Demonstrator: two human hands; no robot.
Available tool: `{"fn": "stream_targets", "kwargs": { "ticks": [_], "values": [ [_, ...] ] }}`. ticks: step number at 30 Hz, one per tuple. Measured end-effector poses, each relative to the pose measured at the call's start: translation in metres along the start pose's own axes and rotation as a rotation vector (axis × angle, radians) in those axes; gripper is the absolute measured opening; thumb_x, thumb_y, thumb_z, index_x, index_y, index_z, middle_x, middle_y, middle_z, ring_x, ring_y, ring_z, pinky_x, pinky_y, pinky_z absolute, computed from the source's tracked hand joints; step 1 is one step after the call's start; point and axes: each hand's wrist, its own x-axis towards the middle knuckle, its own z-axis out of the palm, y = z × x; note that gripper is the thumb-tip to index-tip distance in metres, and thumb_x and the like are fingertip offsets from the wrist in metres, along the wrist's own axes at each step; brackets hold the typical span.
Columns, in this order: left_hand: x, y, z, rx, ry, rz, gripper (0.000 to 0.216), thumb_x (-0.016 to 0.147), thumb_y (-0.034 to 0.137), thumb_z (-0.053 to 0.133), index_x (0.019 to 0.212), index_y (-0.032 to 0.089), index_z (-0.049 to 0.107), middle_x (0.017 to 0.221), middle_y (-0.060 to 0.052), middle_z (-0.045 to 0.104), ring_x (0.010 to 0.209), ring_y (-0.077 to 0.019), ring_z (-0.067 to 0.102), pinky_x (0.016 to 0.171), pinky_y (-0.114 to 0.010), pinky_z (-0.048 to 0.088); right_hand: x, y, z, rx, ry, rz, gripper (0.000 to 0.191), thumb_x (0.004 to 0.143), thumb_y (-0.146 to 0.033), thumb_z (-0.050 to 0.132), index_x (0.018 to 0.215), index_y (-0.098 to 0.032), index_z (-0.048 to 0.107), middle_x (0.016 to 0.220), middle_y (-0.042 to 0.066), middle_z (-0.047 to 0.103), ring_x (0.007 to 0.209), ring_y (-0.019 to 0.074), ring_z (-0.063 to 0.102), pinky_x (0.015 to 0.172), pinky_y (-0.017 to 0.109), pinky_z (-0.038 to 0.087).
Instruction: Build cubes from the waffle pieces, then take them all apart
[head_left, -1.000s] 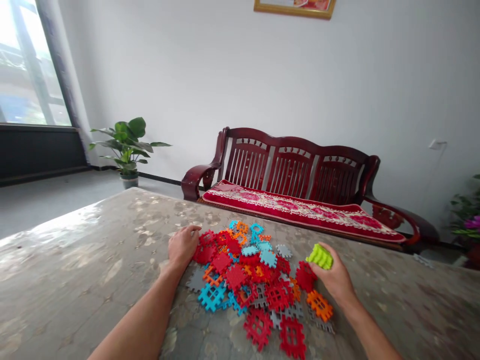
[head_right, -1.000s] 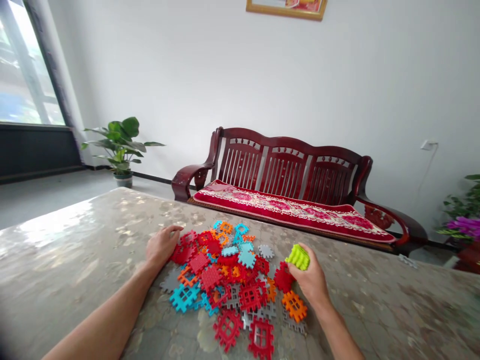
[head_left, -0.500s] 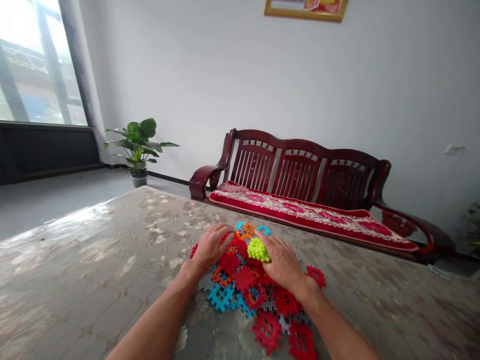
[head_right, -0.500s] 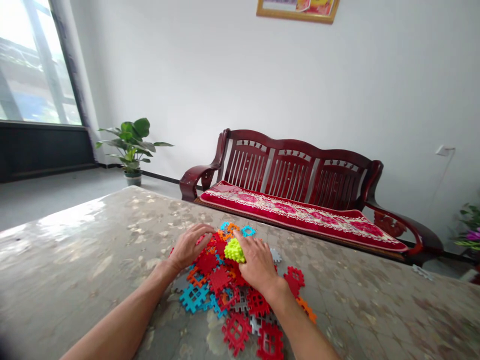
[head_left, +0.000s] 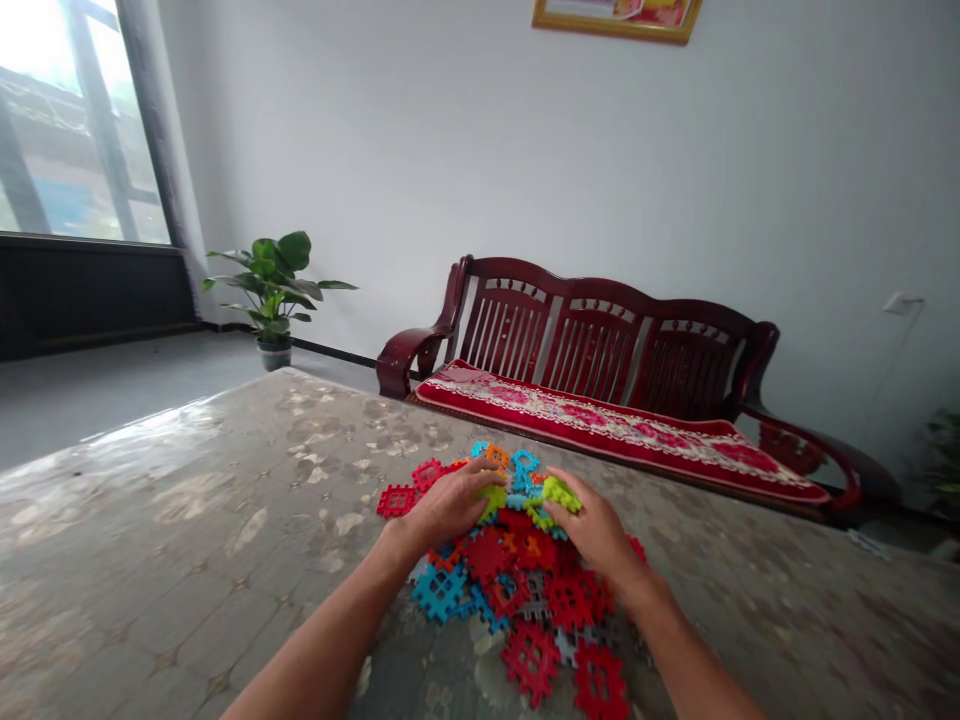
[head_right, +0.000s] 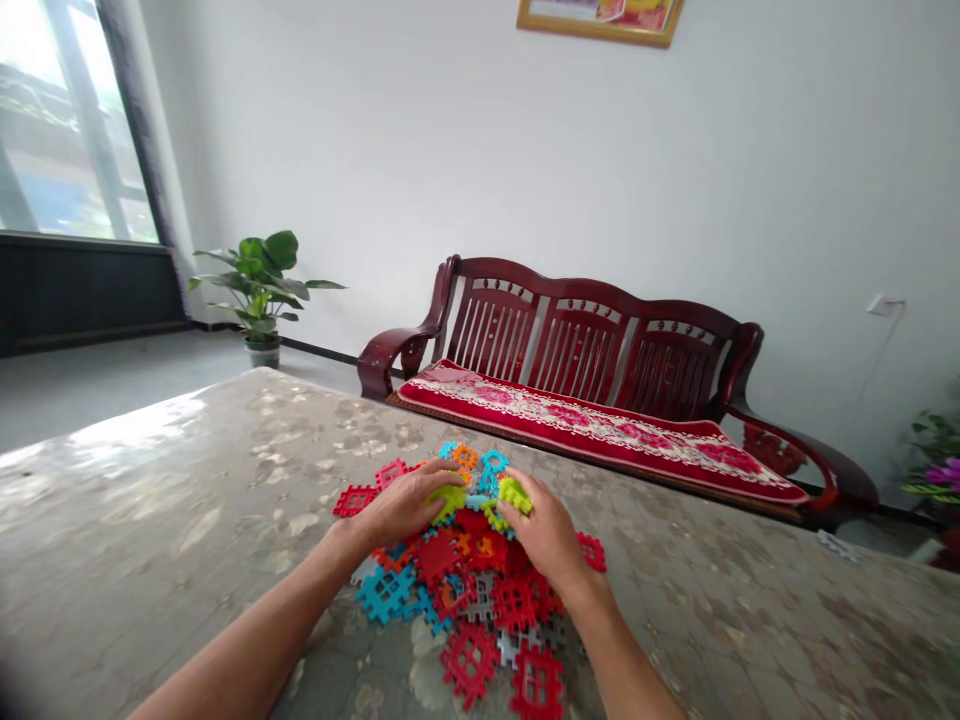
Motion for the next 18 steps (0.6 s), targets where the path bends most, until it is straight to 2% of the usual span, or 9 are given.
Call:
{"fn": "stream_targets", "kwargs": {
  "ticks": [4,7,9,12,15,18],
  "values": [
    [0.002,-0.007,-0.003,-0.036,0.069,-0.083,0.047,0.078,0.009,0.047,0.117,0.027,0.066,0.117,-0.002,0.068,0.108,-0.0162,0.064,0.099,-0.027,0.048,-0.003,0.010,-0.004,0.112,0.074,0.085,0.050,0.079,-0.048,0.066,0.123,-0.023,0.066,0.106,0.005,0.074,0.093,0.0242,0.067,0.084,0.035,0.052],
    [0.004,-0.007,-0.005,0.006,0.153,-0.183,0.037,0.082,0.018,0.052,0.115,0.027,0.066,0.113,-0.001,0.070,0.101,-0.0161,0.066,0.092,-0.026,0.050,-0.004,0.009,-0.001,0.111,0.108,0.103,0.055,0.077,-0.056,0.068,0.120,-0.022,0.066,0.094,0.004,0.074,0.081,0.0226,0.066,0.075,0.032,0.051],
    [0.004,-0.005,-0.006,0.060,0.235,-0.262,0.030,0.087,0.029,0.053,0.114,0.027,0.066,0.110,-0.001,0.071,0.098,-0.0164,0.067,0.089,-0.026,0.050,-0.002,0.003,0.001,0.055,0.128,0.099,0.053,0.076,-0.059,0.068,0.116,-0.024,0.068,0.094,0.004,0.074,0.080,0.0224,0.066,0.072,0.031,0.049],
    [0.005,0.000,-0.011,0.131,0.329,-0.405,0.033,0.091,0.041,0.050,0.117,0.027,0.064,0.108,-0.002,0.072,0.094,-0.0173,0.068,0.084,-0.027,0.049,0.003,-0.010,0.004,-0.048,0.131,0.093,0.046,0.079,-0.062,0.064,0.108,-0.028,0.070,0.089,0.002,0.074,0.076,0.0214,0.066,0.067,0.028,0.047],
    [0.004,0.001,-0.016,0.169,0.347,-0.522,0.036,0.095,0.041,0.042,0.119,0.026,0.063,0.113,-0.004,0.071,0.098,-0.0186,0.067,0.082,-0.027,0.048,0.009,-0.018,0.006,-0.074,0.119,0.073,0.047,0.082,-0.066,0.057,0.107,-0.028,0.069,0.085,0.003,0.074,0.074,0.0214,0.066,0.065,0.028,0.046],
    [0.003,-0.002,-0.021,0.189,0.361,-0.591,0.037,0.098,0.039,0.035,0.116,0.025,0.064,0.120,-0.005,0.070,0.104,-0.0193,0.066,0.085,-0.027,0.046,0.012,-0.017,0.009,0.021,0.119,0.073,0.054,0.083,-0.068,0.053,0.109,-0.024,0.067,0.089,0.005,0.074,0.080,0.0233,0.067,0.070,0.029,0.048]
  ]
}}
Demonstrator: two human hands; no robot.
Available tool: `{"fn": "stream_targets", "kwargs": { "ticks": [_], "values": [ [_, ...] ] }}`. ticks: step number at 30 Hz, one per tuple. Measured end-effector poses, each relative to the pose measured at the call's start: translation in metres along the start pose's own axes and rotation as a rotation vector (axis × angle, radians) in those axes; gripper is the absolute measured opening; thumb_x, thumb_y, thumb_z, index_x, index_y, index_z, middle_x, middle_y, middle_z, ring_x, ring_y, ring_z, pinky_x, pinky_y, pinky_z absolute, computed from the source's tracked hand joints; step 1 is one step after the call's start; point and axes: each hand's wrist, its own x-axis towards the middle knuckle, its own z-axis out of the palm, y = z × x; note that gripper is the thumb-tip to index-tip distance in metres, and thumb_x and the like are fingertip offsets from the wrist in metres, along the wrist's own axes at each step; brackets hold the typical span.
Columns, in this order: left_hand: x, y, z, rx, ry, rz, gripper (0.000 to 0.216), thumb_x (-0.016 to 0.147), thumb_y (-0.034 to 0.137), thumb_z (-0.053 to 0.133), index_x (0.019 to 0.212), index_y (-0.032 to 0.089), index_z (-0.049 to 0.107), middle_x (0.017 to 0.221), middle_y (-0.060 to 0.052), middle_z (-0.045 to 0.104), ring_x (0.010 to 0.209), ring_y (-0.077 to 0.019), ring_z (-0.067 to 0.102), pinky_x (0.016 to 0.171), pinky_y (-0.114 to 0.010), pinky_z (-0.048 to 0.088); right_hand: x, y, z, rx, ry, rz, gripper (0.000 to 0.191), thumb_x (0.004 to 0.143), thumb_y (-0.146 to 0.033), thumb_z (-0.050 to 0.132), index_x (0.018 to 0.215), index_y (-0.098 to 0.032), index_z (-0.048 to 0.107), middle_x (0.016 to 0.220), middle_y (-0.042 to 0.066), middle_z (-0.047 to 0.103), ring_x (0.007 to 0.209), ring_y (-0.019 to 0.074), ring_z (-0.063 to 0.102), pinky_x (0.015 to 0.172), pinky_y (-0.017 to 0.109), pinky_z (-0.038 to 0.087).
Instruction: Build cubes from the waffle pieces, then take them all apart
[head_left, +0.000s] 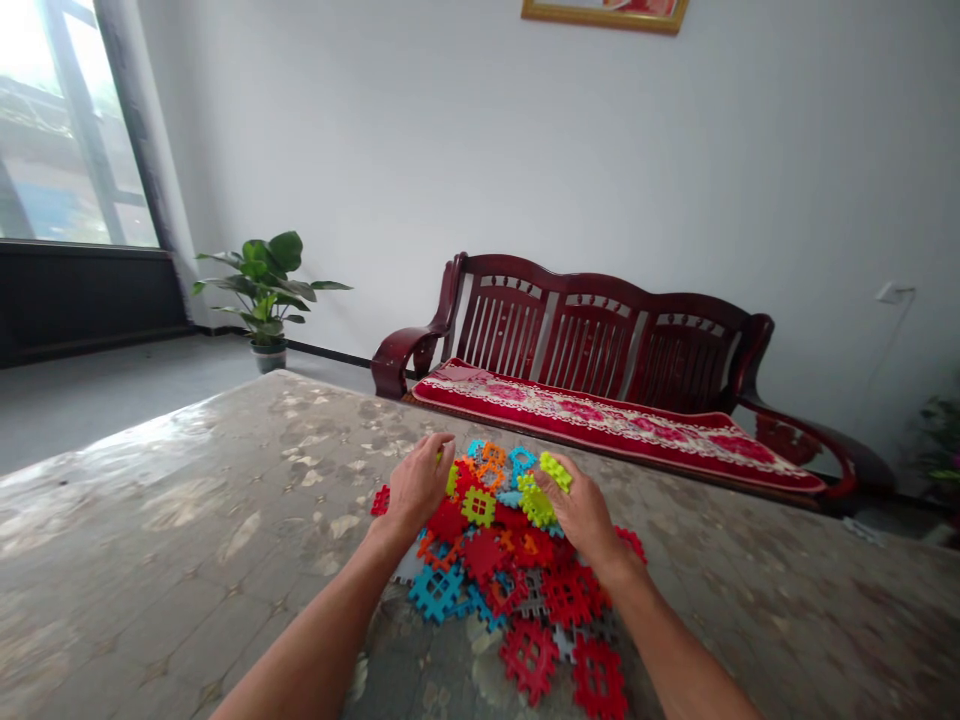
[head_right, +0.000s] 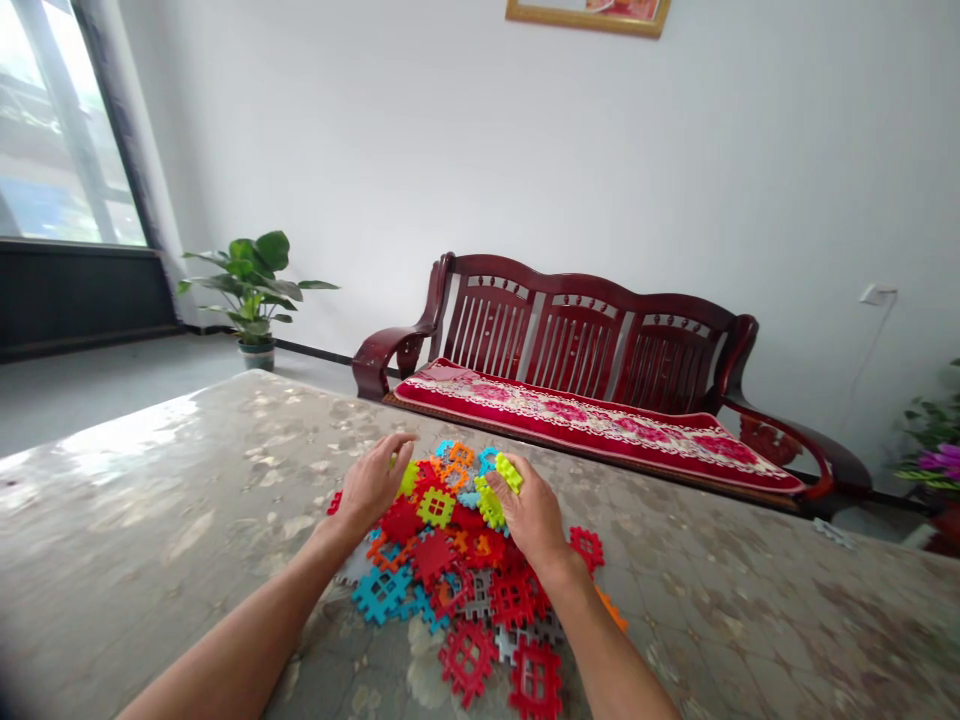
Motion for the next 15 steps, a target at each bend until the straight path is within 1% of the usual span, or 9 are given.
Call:
{"fn": "stream_targets", "kwargs": {
  "ticks": [3,5,6,8,10,13,15],
  "values": [
    [0.003,-0.004,-0.002,0.039,0.023,-0.077,0.039,0.098,0.038,0.032,0.114,0.025,0.065,0.116,-0.006,0.072,0.104,-0.0208,0.066,0.084,-0.029,0.045,0.001,0.006,0.002,0.163,-0.042,0.089,0.054,0.083,-0.066,0.052,0.111,-0.021,0.064,0.088,0.005,0.073,0.074,0.0221,0.067,0.068,0.031,0.051],
    [0.005,-0.006,-0.002,0.076,0.033,-0.100,0.039,0.098,0.037,0.031,0.113,0.025,0.065,0.112,-0.007,0.073,0.102,-0.0213,0.067,0.083,-0.029,0.045,0.001,0.010,0.002,0.251,-0.099,0.134,0.050,0.081,-0.058,0.056,0.113,-0.021,0.063,0.089,0.003,0.072,0.071,0.0206,0.066,0.067,0.032,0.052],
    [0.005,-0.007,-0.002,0.091,0.035,-0.103,0.039,0.098,0.037,0.032,0.113,0.024,0.066,0.111,-0.007,0.074,0.102,-0.0213,0.067,0.083,-0.029,0.044,0.001,0.012,0.002,0.266,-0.113,0.134,0.047,0.078,-0.052,0.060,0.115,-0.021,0.062,0.092,0.003,0.072,0.073,0.0205,0.066,0.068,0.032,0.052],
    [0.005,-0.008,-0.002,0.110,0.034,-0.106,0.038,0.098,0.036,0.033,0.113,0.024,0.066,0.110,-0.007,0.074,0.101,-0.0206,0.067,0.082,-0.029,0.044,0.002,0.015,0.000,0.223,-0.095,0.106,0.047,0.072,-0.036,0.063,0.117,-0.021,0.061,0.101,0.004,0.072,0.084,0.0217,0.067,0.077,0.033,0.053],
    [0.005,-0.009,-0.002,0.110,0.030,-0.113,0.037,0.098,0.036,0.034,0.113,0.025,0.067,0.112,-0.007,0.074,0.099,-0.0198,0.067,0.081,-0.028,0.044,0.001,0.017,-0.004,0.108,-0.051,0.089,0.051,0.068,-0.024,0.058,0.119,-0.023,0.062,0.108,0.004,0.071,0.096,0.0226,0.066,0.087,0.034,0.051],
    [0.004,-0.011,-0.002,0.082,0.020,-0.113,0.035,0.096,0.033,0.037,0.111,0.027,0.068,0.114,-0.004,0.074,0.100,-0.0192,0.068,0.079,-0.027,0.045,-0.003,0.023,-0.012,-0.009,-0.047,0.079,0.059,0.066,-0.018,0.053,0.124,-0.025,0.060,0.117,0.005,0.069,0.107,0.0225,0.064,0.096,0.035,0.047],
    [0.004,-0.012,-0.001,0.060,0.008,-0.095,0.034,0.094,0.031,0.040,0.110,0.027,0.069,0.112,-0.003,0.074,0.100,-0.0193,0.068,0.079,-0.026,0.045,-0.006,0.029,-0.017,0.028,-0.096,0.063,0.061,0.065,-0.019,0.054,0.126,-0.023,0.059,0.121,0.006,0.067,0.111,0.0223,0.062,0.095,0.034,0.048]
  ]
}}
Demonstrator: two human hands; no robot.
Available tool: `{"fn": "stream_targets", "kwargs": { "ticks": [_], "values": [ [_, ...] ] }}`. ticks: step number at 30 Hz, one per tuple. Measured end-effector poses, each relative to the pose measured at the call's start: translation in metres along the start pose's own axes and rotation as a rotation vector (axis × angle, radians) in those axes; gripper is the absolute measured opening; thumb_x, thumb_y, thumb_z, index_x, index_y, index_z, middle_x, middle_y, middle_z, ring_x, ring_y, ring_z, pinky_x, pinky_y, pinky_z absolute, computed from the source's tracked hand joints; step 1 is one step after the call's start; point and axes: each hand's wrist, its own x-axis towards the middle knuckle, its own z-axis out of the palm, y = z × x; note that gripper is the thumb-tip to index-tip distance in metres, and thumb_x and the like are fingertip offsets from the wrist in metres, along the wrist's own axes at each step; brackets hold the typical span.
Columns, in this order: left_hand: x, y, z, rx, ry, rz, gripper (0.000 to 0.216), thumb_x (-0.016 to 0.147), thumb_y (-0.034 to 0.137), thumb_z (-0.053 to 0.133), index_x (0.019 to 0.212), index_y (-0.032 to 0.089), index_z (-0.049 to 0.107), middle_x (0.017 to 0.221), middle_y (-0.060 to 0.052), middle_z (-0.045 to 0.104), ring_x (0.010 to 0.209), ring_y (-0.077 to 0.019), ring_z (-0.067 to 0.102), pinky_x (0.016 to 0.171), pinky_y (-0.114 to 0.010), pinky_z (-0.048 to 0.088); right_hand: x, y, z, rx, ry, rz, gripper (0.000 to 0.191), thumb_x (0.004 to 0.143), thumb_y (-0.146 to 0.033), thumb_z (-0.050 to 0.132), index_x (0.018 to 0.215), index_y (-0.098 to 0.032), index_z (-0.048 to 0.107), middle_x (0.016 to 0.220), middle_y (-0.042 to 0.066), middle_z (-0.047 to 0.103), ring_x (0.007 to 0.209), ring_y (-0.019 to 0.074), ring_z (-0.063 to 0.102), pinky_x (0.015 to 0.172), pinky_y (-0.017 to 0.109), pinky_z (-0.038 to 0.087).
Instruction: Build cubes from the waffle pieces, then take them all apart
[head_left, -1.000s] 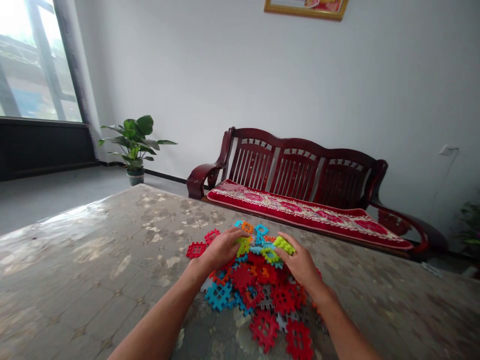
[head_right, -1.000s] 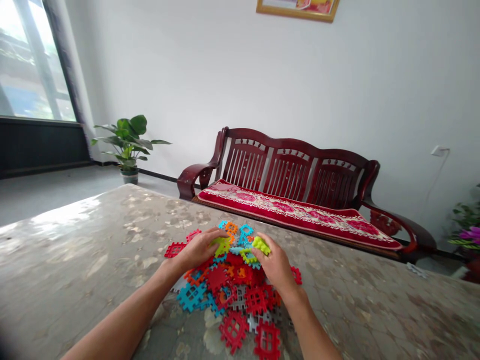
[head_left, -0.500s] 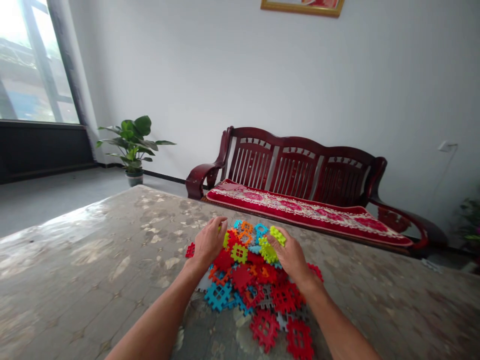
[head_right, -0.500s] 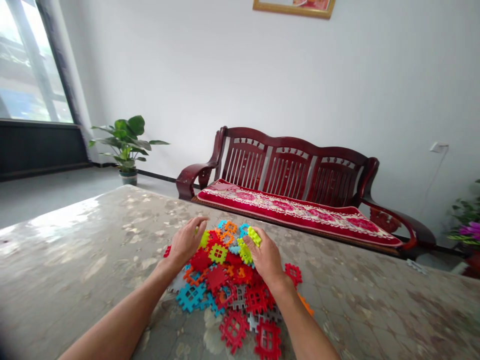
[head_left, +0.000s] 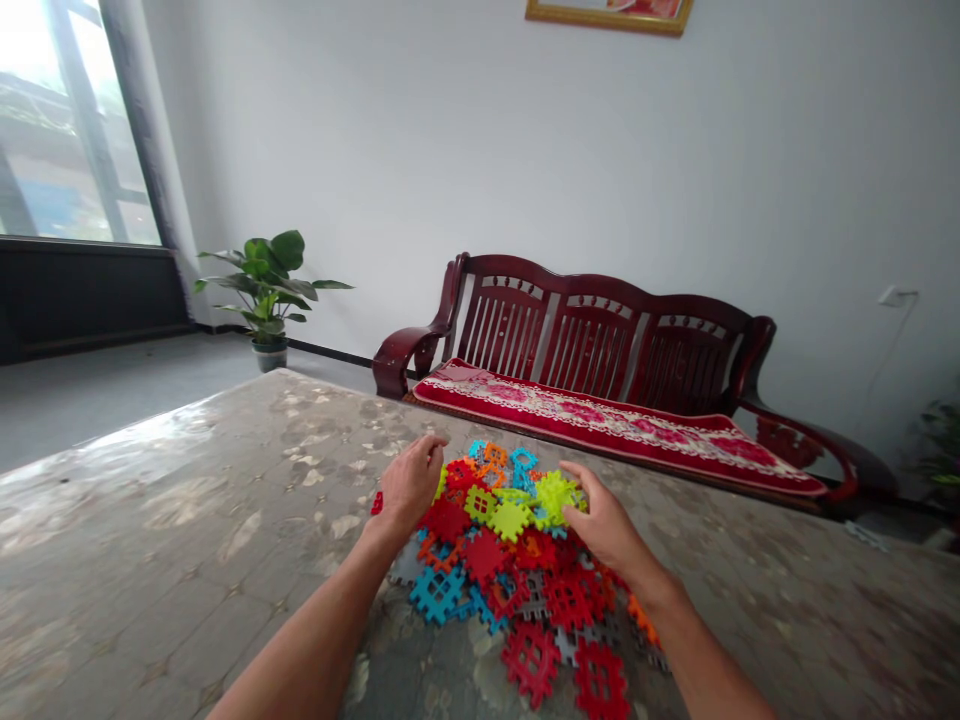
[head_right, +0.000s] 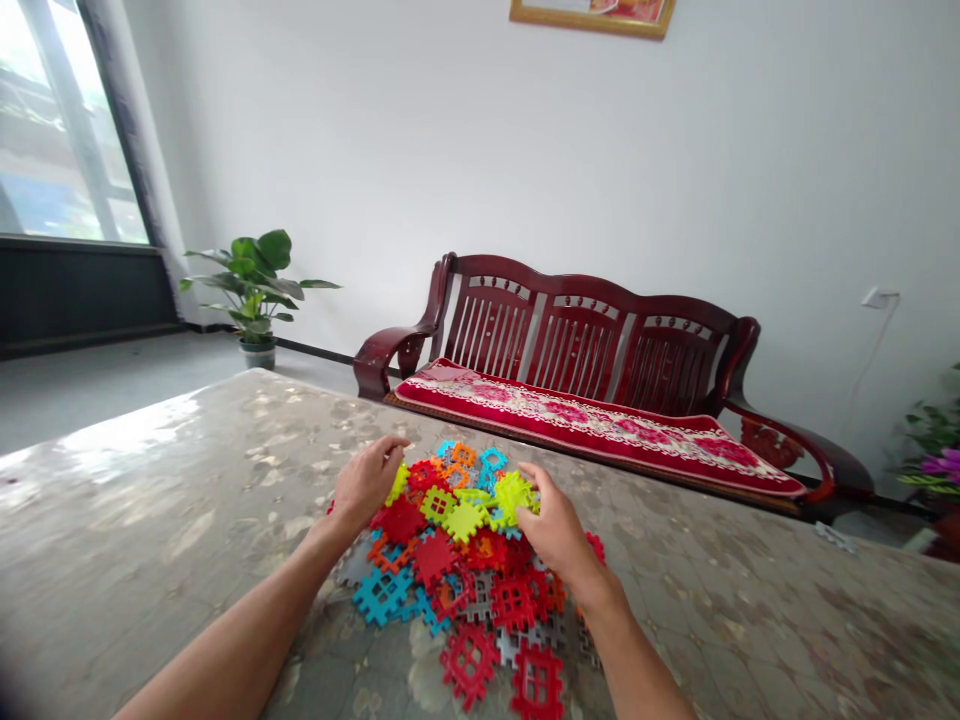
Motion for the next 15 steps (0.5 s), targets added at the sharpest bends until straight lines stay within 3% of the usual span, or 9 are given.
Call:
{"fn": "stream_targets", "kwargs": {
  "ticks": [5,10,12,15],
  "values": [
    [0.002,0.000,0.004,-0.028,-0.073,0.058,0.033,0.091,0.029,0.042,0.107,0.027,0.071,0.109,-0.002,0.075,0.100,-0.0194,0.068,0.081,-0.026,0.047,-0.006,0.020,-0.013,0.194,-0.113,0.074,0.052,0.066,-0.022,0.055,0.118,-0.019,0.064,0.114,0.008,0.070,0.106,0.0228,0.065,0.086,0.032,0.054],
    [0.008,-0.003,0.007,-0.009,-0.173,0.091,0.033,0.087,0.030,0.045,0.105,0.026,0.072,0.108,-0.002,0.076,0.101,-0.0206,0.068,0.083,-0.028,0.048,-0.012,0.043,-0.028,-0.029,-0.147,0.096,0.045,0.069,-0.028,0.059,0.112,-0.020,0.068,0.113,0.008,0.070,0.103,0.0254,0.066,0.092,0.039,0.052],
    [0.011,-0.005,0.008,-0.019,-0.185,0.127,0.032,0.085,0.032,0.049,0.104,0.026,0.072,0.107,-0.002,0.076,0.101,-0.0211,0.068,0.088,-0.030,0.048,-0.014,0.050,-0.035,-0.133,-0.180,0.104,0.051,0.069,-0.032,0.062,0.119,-0.021,0.066,0.121,0.009,0.067,0.105,0.0267,0.065,0.094,0.041,0.050],
    [0.016,-0.005,0.011,-0.126,-0.193,0.205,0.034,0.083,0.043,0.054,0.106,0.025,0.072,0.112,-0.002,0.074,0.107,-0.0214,0.066,0.097,-0.032,0.046,-0.015,0.060,-0.044,-0.261,-0.225,0.064,0.075,0.063,-0.034,0.072,0.135,-0.024,0.057,0.139,0.010,0.056,0.126,0.0312,0.053,0.108,0.045,0.039]
  ]
}}
